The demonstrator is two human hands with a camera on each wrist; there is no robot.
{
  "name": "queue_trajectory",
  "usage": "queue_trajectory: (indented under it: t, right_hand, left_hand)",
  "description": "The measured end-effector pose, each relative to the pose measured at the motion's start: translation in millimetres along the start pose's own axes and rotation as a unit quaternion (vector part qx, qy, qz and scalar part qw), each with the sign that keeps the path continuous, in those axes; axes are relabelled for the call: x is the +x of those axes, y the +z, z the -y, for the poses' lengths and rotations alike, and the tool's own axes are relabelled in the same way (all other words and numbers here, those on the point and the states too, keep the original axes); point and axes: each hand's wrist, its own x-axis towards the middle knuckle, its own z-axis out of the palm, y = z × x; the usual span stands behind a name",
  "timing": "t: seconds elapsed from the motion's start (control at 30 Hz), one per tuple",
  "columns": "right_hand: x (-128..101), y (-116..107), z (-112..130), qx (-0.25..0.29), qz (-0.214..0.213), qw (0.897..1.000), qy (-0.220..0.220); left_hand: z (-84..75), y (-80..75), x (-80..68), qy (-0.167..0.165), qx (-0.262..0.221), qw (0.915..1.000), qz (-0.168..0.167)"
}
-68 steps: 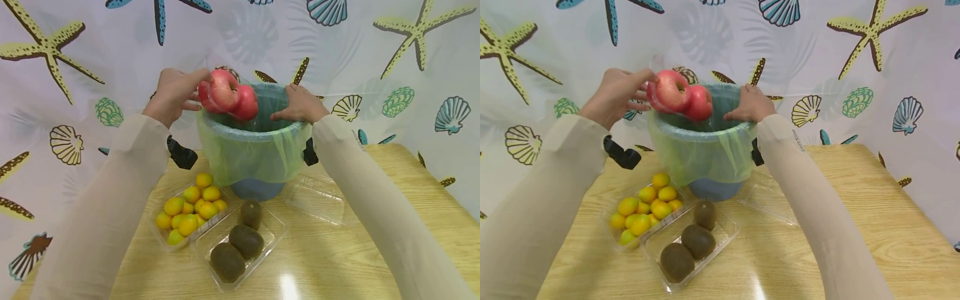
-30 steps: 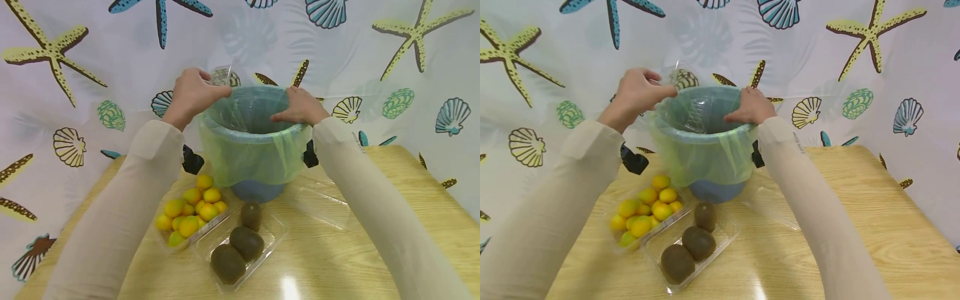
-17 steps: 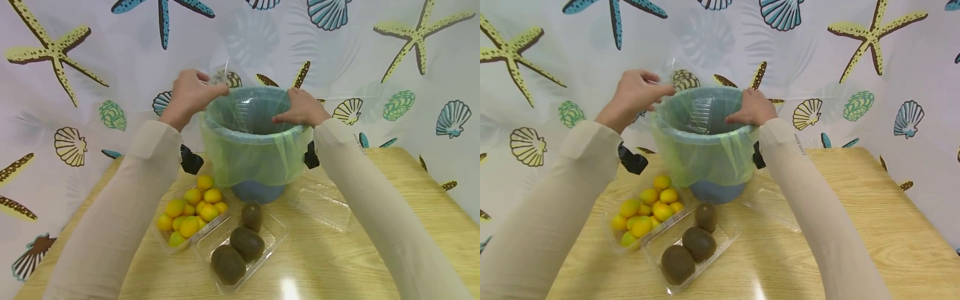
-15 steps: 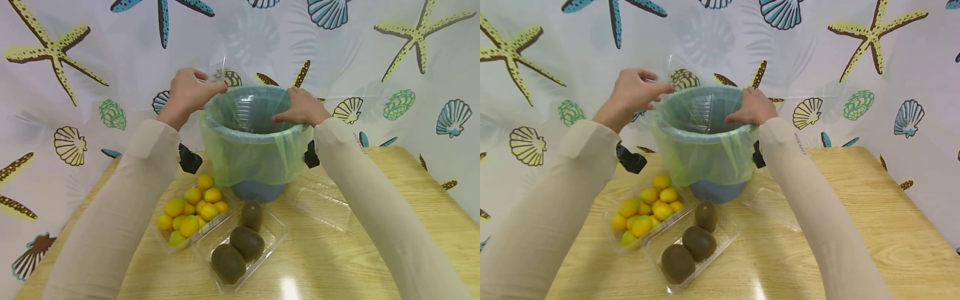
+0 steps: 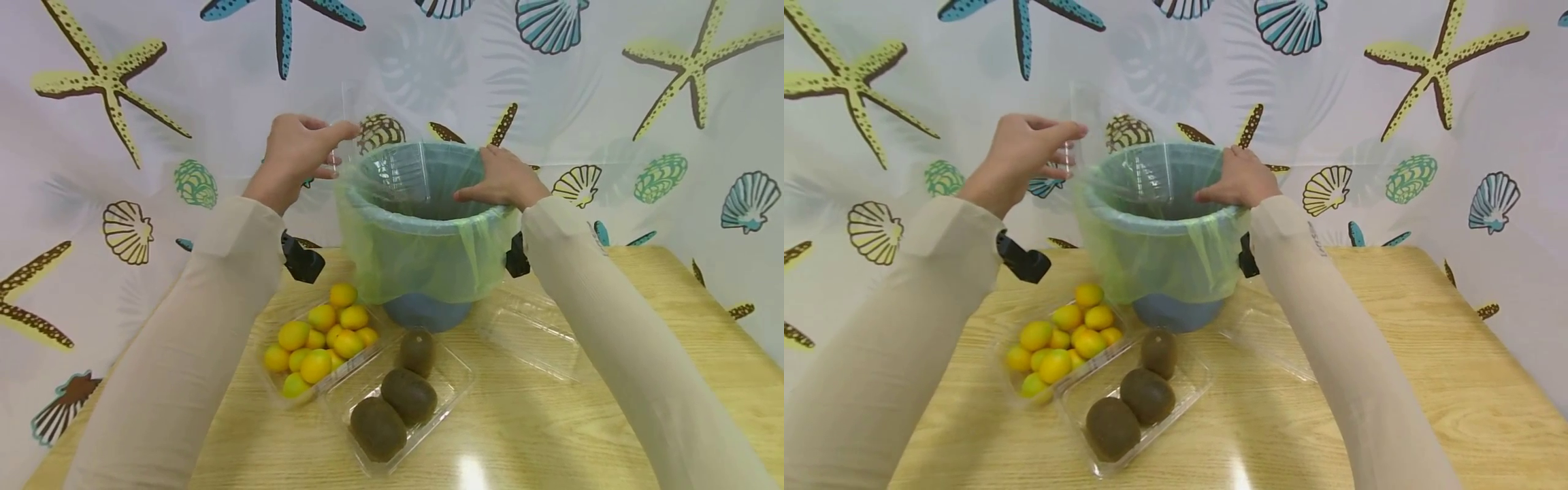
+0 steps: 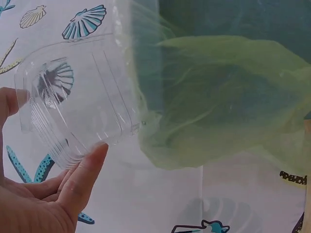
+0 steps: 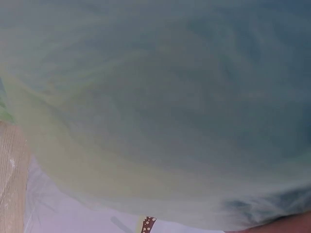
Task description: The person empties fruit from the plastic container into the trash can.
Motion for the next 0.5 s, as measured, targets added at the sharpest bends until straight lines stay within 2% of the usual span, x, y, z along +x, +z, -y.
queue_trajectory:
  t: [0.33,0.5]
  right_hand:
    - [1,2,-2,0.003,-0.002,1.000,0.002]
    - [1,1,-2,0.005,-0.003,1.000,0.004]
  left_hand:
    - [11.3,-9.9,3.0,-0.022,-0.087,0.9960,-0.007]
    - [20.3,-15.8,6.2,-0.044,-0.152,0.9873,-0.011]
